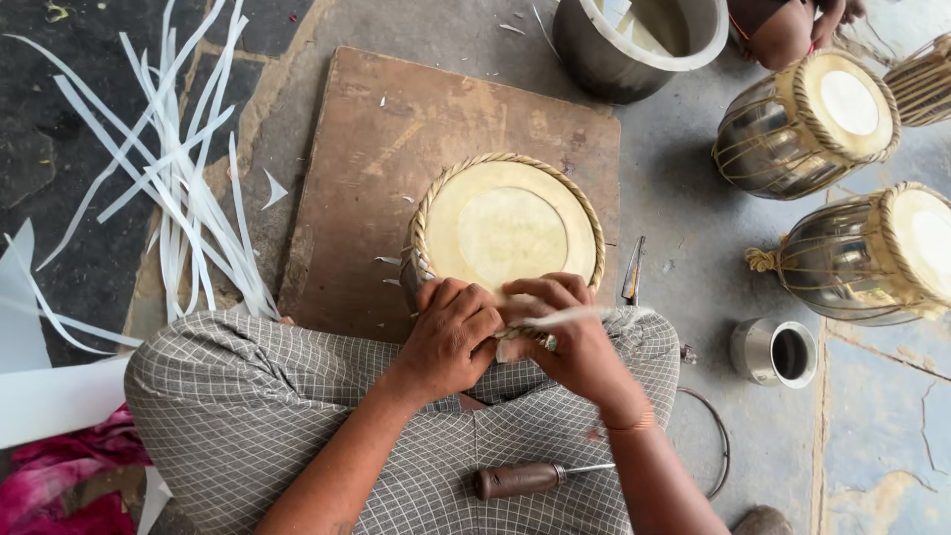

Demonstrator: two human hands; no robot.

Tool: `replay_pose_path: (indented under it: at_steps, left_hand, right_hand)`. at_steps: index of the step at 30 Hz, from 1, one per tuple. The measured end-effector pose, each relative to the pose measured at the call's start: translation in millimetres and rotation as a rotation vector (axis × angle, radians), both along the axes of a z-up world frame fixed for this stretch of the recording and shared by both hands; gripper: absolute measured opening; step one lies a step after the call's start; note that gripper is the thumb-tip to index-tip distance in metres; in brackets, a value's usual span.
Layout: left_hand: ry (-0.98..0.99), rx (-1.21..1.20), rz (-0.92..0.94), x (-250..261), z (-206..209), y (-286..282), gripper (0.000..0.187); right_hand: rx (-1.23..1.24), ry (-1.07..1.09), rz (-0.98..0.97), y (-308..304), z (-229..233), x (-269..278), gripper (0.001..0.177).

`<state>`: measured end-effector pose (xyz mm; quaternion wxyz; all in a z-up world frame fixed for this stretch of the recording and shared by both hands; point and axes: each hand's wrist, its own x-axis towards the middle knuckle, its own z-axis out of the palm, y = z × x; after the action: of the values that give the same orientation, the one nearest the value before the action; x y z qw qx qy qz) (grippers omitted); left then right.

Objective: The person sits on the floor and uses a hammer to drive a white plastic strip into the rim of a drum. They repeatedly position the strip and strike it with the hammer to secure it around the drum's edge.

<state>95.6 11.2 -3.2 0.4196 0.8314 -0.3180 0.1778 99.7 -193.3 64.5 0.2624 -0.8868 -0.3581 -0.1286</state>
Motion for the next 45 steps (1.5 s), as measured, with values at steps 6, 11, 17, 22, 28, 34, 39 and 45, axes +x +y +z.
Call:
replay_pose_path:
  at_steps: [6,11,17,22,28,34,39,45]
  left_hand:
    - [0.007,0.024,-0.044,1,12,2,0.028]
    - [-0.006,0.034,0.001,-4,5,-2,0.027]
    - [-0.033,0.015,0.047,0,0,-7,0.028]
    - [0.026,0.081,0.053,3,2,-12,0.027]
    - [-0.02,-0.01,0.03,1,13,-3,0.026]
    - [0.014,-0.026,0.005,2,10,9,0.026]
    - [0.015,0.007,-0.026,1,9,7,0.027]
    - [0.074,0.05,-0.041,5,16,7,0.029]
  right_hand:
    - [1.136,0.539,-0.196,-12,-53,4,0.036]
    - [0.595,0.583,-0.234,-17,-8,-5,0.037]
    - [0.152,0.143,-0.296,10,-18,1,0.013]
    - [0.04,0.197,-0.638,26,-31,1,0.006]
    - [0.398,0.364,-0.479,-23,-3,-7,0.019]
    - [-0.217,0.73,0.384,4,-26,-111,0.035]
    - [0.329,0.894,0.229,-29,0,-88,0.028]
    - [1.357,0.329,-0.194,-29,44,1,0.022]
